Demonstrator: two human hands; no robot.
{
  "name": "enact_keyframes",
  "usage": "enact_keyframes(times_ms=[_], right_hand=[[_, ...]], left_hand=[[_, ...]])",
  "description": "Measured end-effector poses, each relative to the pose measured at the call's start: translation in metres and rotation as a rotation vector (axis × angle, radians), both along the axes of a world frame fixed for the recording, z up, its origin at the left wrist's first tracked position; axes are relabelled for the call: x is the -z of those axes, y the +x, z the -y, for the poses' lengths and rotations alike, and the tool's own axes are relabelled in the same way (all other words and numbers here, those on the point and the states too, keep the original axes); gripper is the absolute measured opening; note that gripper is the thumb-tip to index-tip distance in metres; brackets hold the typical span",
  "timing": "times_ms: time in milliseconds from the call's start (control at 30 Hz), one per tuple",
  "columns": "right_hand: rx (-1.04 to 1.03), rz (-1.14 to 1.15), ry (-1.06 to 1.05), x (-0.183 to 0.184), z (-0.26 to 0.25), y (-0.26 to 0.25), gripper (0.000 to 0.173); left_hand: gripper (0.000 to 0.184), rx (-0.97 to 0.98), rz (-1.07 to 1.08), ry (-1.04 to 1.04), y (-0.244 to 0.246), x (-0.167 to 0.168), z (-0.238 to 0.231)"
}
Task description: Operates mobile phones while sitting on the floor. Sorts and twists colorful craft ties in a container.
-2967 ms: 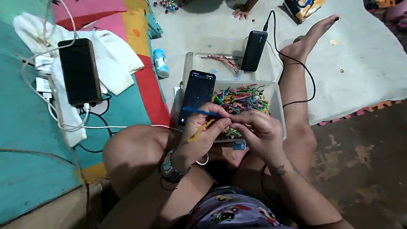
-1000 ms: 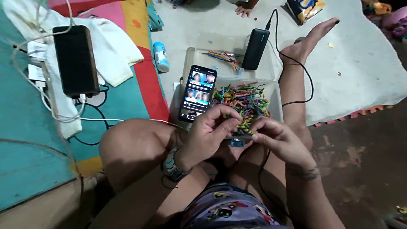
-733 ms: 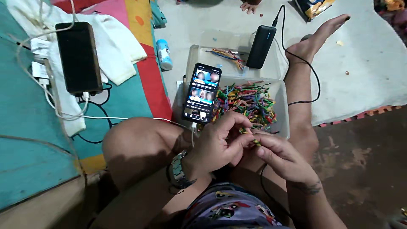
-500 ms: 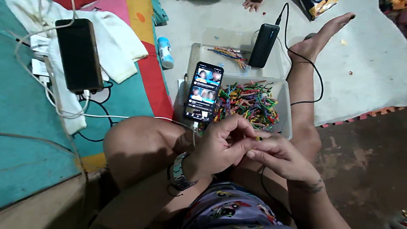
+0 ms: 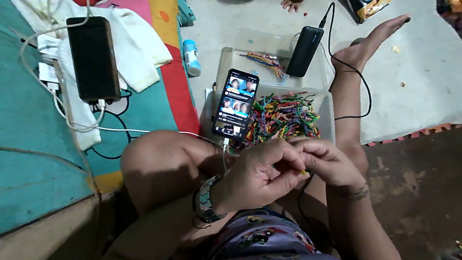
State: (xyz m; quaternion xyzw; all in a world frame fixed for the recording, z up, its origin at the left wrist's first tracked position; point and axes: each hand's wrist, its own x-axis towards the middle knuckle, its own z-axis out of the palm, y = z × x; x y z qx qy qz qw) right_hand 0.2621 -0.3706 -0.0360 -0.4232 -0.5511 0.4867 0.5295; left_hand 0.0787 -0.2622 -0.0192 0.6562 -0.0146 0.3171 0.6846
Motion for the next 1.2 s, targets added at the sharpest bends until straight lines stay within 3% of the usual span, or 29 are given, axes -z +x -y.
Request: enact_keyframes(times_ms=[167, 333, 500, 767, 967, 1200], right_hand=[[0.098, 0.060, -0.021, -0.006, -0.011, 0.005, 0.029], [0.394, 0.579, -0.080, -0.006, -0.044, 0.000, 0.026], [0.485, 0.897, -0.235, 0.007, -0.079, -0.006, 0.052], [0.503, 1.012, -0.218, 0.021, -0.101, -0.015, 0.081], [0.490, 1.003, -0.230, 0.025, -0.108, -0.014, 0.075], [0.481, 1.028, -0.199, 0.020, -0.105, -0.018, 0.082]], left_hand=[[0.008, 0.030, 0.036, 0.067, 0.000, 0.000, 0.001], [0.008, 0.088, 0.074, 0.109, 0.000, 0.001, 0.003], [0.010, 0.124, 0.052, 0.137, -0.001, 0.004, 0.008], [0.012, 0.136, 0.009, 0.158, -0.003, 0.003, 0.008], [0.011, 0.144, -0.006, 0.147, -0.003, 0.003, 0.007], [0.011, 0.142, -0.028, 0.148, -0.003, 0.003, 0.008]])
